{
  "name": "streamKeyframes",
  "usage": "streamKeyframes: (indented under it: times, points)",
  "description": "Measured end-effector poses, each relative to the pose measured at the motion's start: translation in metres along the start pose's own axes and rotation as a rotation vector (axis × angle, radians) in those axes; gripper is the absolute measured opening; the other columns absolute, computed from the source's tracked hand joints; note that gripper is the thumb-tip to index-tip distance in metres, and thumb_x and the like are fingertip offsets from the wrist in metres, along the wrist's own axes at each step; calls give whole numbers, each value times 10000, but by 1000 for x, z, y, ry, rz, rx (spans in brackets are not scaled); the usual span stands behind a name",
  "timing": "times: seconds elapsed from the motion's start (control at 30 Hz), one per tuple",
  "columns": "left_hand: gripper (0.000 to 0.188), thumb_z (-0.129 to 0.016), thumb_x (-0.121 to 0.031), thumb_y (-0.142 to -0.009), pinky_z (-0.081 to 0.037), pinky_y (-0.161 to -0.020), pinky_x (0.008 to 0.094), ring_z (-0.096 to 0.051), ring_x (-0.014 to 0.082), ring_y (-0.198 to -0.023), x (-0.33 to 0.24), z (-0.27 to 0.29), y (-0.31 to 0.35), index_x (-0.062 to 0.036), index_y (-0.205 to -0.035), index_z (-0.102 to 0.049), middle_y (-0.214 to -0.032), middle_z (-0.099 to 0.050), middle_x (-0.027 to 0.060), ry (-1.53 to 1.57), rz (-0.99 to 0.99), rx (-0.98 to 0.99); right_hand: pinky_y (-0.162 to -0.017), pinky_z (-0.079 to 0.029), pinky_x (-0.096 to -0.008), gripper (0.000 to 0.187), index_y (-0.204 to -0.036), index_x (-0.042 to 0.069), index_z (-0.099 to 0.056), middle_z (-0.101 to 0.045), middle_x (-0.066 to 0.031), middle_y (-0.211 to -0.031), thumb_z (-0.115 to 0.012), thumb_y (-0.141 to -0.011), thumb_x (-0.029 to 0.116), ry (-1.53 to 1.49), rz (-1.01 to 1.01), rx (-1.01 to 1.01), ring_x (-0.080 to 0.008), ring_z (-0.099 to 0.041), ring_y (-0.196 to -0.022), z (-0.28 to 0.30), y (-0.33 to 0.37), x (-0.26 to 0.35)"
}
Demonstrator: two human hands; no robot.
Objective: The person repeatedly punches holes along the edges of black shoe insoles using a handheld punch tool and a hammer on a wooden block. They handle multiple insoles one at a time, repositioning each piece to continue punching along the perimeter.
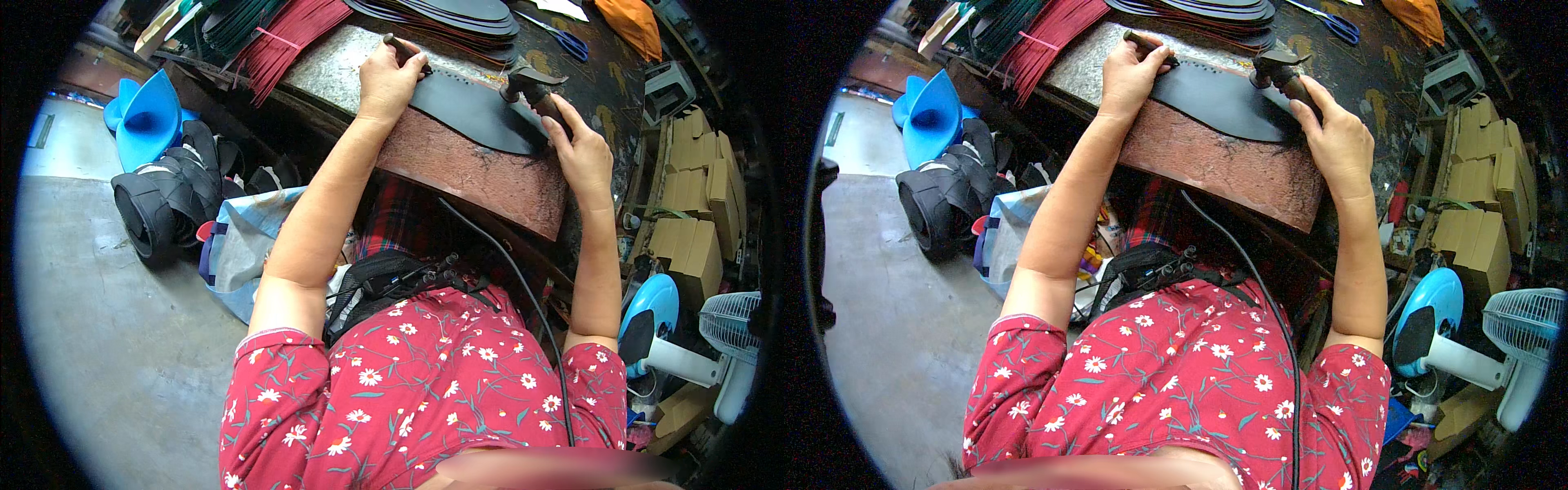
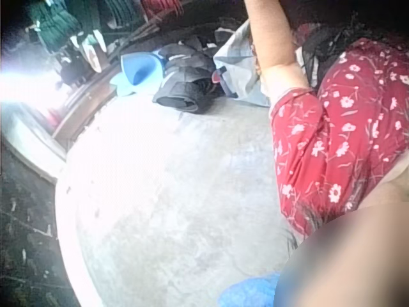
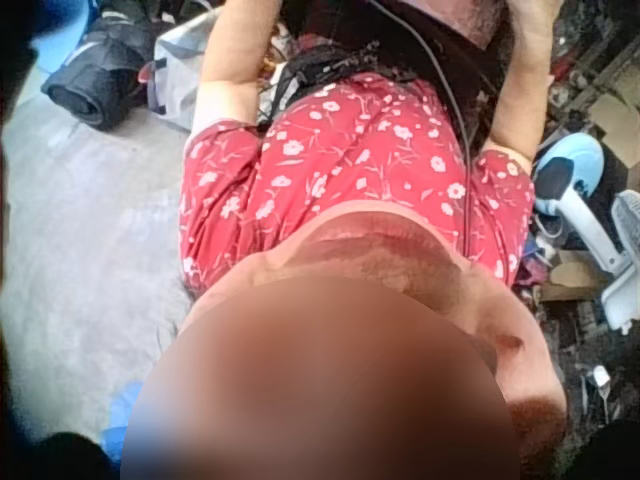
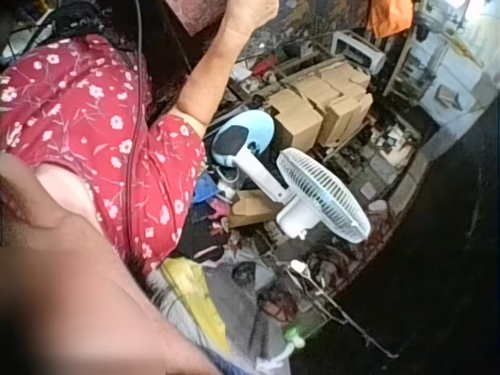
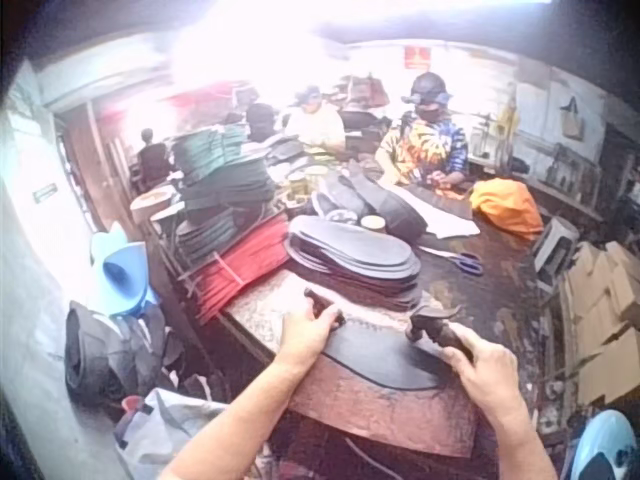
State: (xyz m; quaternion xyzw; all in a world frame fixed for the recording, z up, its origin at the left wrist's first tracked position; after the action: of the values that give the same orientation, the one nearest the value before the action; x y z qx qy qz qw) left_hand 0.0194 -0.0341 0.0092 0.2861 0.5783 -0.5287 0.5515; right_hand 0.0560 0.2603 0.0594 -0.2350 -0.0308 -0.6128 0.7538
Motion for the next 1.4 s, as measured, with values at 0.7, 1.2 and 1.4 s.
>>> streamKeyframes:
  times: [0.7, 1.2, 1.4]
  points:
    - [83, -684, -69, -875, -579, -629, 289, -704, 147, -754, -1, -11, 1, -1, -895, -640, -810, -714, 87, 239, 46, -25, -690, -548, -389, 393, -1272, 276, -632, -718, -141, -919, -641, -914, 438, -183, 146, -171, -316, -714, -835, 6, -6, 17]
    - [92, -677, -70, -874, -580, -618, 307, -707, 202, -712, -10, -25, 4, -12, -915, -620, -819, -705, 121, 107, 55, -36, -751, -550, -391, 398, -1280, 241, -626, -710, -132, -1059, -642, -921, 412, -183, 170, -182, -325, -700, -922, 4, 0, 23]
    - [150, -684, -105, -903, -585, -689, 276, -706, 153, -780, -4, -23, -1, 1, -992, -625, -872, -716, 101, -75, -60, 91, -753, -546, -312, 416, -1302, 155, -623, -725, -116, -1073, -692, -916, 292, -520, 219, -280, -180, -707, -901, 50, -2, 21]
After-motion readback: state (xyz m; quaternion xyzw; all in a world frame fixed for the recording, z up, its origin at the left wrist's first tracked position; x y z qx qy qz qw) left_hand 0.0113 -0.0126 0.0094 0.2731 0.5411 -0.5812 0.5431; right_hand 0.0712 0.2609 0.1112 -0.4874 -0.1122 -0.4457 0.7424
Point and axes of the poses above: each hand's wrist, its own y-axis away from the middle knuckle, its own z-axis out of the back of the hand, x = y × z, the point moved 2 cm from there along -y, towards the middle knuckle
